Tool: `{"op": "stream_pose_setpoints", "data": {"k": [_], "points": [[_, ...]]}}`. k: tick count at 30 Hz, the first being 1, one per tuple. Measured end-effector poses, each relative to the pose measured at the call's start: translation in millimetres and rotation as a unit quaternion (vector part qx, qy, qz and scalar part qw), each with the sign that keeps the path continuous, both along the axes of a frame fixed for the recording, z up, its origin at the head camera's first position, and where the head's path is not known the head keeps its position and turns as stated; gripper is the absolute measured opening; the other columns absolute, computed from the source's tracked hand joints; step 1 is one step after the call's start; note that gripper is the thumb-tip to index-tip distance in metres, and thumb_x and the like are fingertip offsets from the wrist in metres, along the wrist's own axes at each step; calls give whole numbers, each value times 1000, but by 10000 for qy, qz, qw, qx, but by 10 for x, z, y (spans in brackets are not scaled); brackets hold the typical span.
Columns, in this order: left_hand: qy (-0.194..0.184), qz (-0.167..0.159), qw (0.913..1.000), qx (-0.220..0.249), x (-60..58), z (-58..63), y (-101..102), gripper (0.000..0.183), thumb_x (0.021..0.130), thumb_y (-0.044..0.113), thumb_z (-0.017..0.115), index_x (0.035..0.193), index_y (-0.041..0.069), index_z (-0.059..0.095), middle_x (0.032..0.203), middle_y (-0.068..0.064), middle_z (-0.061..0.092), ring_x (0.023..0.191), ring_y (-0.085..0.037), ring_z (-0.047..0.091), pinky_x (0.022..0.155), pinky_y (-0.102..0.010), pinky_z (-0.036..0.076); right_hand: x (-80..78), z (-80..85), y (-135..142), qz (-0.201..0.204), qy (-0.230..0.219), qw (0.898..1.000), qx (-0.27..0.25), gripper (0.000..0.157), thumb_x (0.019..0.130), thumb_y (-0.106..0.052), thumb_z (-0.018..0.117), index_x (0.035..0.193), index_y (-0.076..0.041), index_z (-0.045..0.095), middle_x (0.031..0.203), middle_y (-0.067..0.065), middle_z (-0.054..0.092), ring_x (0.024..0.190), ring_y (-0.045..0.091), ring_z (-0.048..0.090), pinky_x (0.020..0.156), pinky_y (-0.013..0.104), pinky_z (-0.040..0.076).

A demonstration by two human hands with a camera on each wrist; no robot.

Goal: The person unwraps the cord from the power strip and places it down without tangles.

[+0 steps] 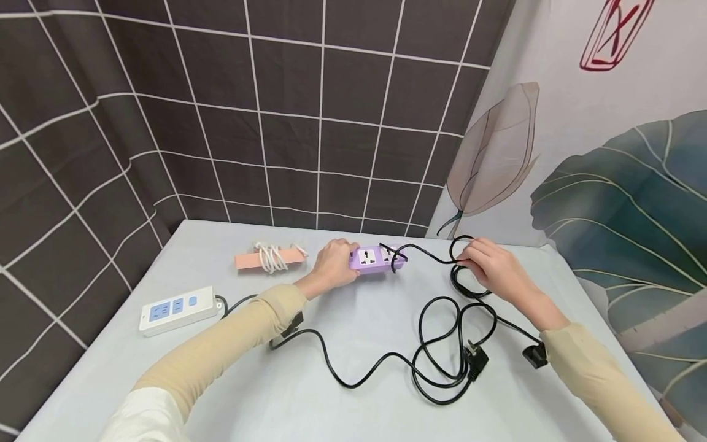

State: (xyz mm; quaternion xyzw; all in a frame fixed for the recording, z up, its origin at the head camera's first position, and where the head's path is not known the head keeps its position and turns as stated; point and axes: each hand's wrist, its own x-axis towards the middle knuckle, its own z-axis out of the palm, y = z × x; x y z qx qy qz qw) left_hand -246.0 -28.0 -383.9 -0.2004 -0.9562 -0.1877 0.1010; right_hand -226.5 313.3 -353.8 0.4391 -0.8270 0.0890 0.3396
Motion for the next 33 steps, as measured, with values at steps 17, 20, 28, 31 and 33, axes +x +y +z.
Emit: {"op": "stream_pose_setpoints", "data": {"k": [17, 20, 28, 31, 33], "points": [[372, 67, 9968, 703, 0, 35, 35, 58, 73, 20, 79, 126, 6, 62, 121, -15, 65, 112, -30, 59, 92, -43, 49, -41, -85, 344, -329, -82, 9988, 340, 20, 68, 4, 77, 81, -7, 65, 79, 2, 63, 72, 18, 58, 63, 33, 50], [338, -60, 9964, 770, 2, 43, 51, 56, 72, 19, 80, 124, 6, 63, 120, -15, 65, 112, -30, 58, 94, -43, 49, -69, -87, 432, -716, -74, 9970, 280, 23, 66, 7, 77, 80, -7, 65, 78, 4, 64, 72, 20, 59, 61, 37, 51], [249, -430, 9975, 498, 31, 54, 87, 55, 70, 15, 80, 122, 7, 65, 112, -12, 66, 108, -28, 59, 90, -40, 50, -96, -79, 589, -1555, 55, 9878, 10, 17, 70, 5, 77, 80, -4, 67, 77, 9, 67, 69, 27, 61, 50, 40, 46], [237, -503, 9974, 449, 45, 61, 100, 54, 69, 14, 81, 121, 7, 65, 110, -12, 67, 105, -28, 59, 87, -40, 51, -85, -71, 635, -1773, -55, 9841, -58, 16, 70, 4, 77, 80, -3, 67, 78, 10, 67, 69, 28, 61, 50, 40, 46], [235, -498, 9976, 417, 48, 59, 106, 54, 69, 13, 81, 121, 7, 65, 109, -12, 67, 104, -28, 60, 86, -40, 51, -78, -65, 665, -1901, -133, 9816, -98, 16, 71, 4, 77, 81, -4, 68, 79, 10, 67, 68, 28, 60, 50, 40, 46]]}}
